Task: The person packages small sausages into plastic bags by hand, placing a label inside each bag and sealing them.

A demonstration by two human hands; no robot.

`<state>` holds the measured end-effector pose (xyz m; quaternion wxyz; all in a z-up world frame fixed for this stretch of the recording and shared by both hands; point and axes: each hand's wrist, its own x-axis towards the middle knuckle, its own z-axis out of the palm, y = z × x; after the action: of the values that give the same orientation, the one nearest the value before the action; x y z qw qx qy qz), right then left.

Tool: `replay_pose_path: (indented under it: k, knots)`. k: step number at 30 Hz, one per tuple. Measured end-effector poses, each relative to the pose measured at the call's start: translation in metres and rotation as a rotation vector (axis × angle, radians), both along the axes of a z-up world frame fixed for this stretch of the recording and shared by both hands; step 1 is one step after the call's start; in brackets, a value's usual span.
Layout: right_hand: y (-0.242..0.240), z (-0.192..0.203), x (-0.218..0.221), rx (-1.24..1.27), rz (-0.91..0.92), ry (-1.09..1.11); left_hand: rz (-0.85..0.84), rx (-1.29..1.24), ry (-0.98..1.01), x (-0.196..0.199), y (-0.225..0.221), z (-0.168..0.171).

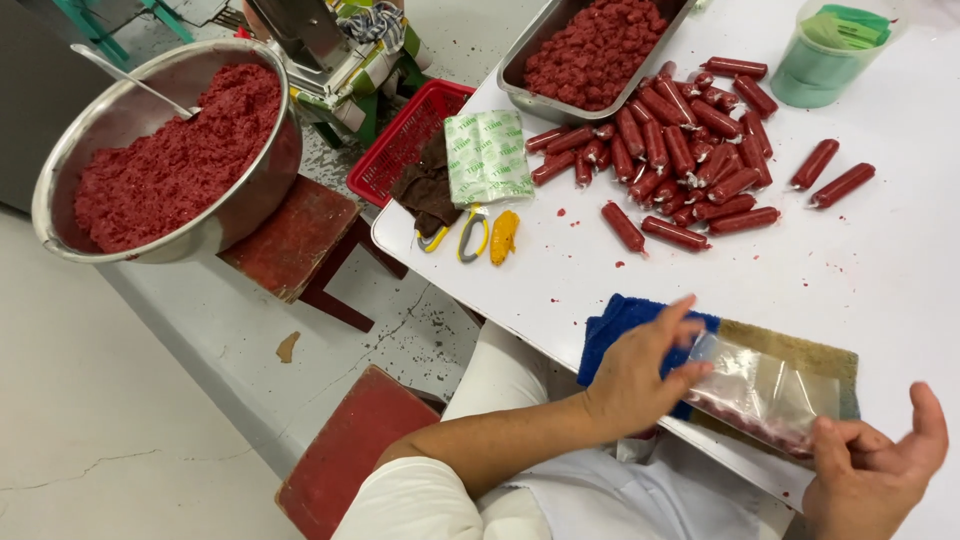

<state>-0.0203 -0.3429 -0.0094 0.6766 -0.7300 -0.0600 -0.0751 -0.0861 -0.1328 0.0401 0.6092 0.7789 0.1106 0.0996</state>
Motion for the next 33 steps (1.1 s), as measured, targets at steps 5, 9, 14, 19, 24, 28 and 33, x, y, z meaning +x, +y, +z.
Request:
replay_pose_path:
  k: [5,9,14,19,24,28,33]
  knots:
    - [-0.007,0.000,0.017,0.018,0.164,0.144,-0.112,1.213,-0.828,-0.003,-0.019,0.002]
    - [-0.007,0.014,0.012,-0.187,0.096,0.032,-0.611,1.225,-0.334,0.035,0.002,-0.083]
    - [-0.001,0.018,0.011,-0.432,0.602,-0.587,-0.745,0.401,-0.297,0.046,0.032,-0.063]
    - [0.005,-0.057,0.022,0.088,0.337,0.008,-0.516,0.023,-0.278,0.041,0.038,-0.091]
    - [-0.003,-0.055,0.015,0.062,0.201,-0.174,-0.454,0.111,-0.219,0.045,0.038,-0.083]
    - [-0.097,-0.071,0.047,0.003,-0.024,-0.155,-0.439,0.308,-0.160,0.037,0.038,-0.074]
    - [-0.272,-0.001,0.125,-0.373,-0.324,-0.237,-0.515,0.467,-0.133,0.035,0.032,-0.063]
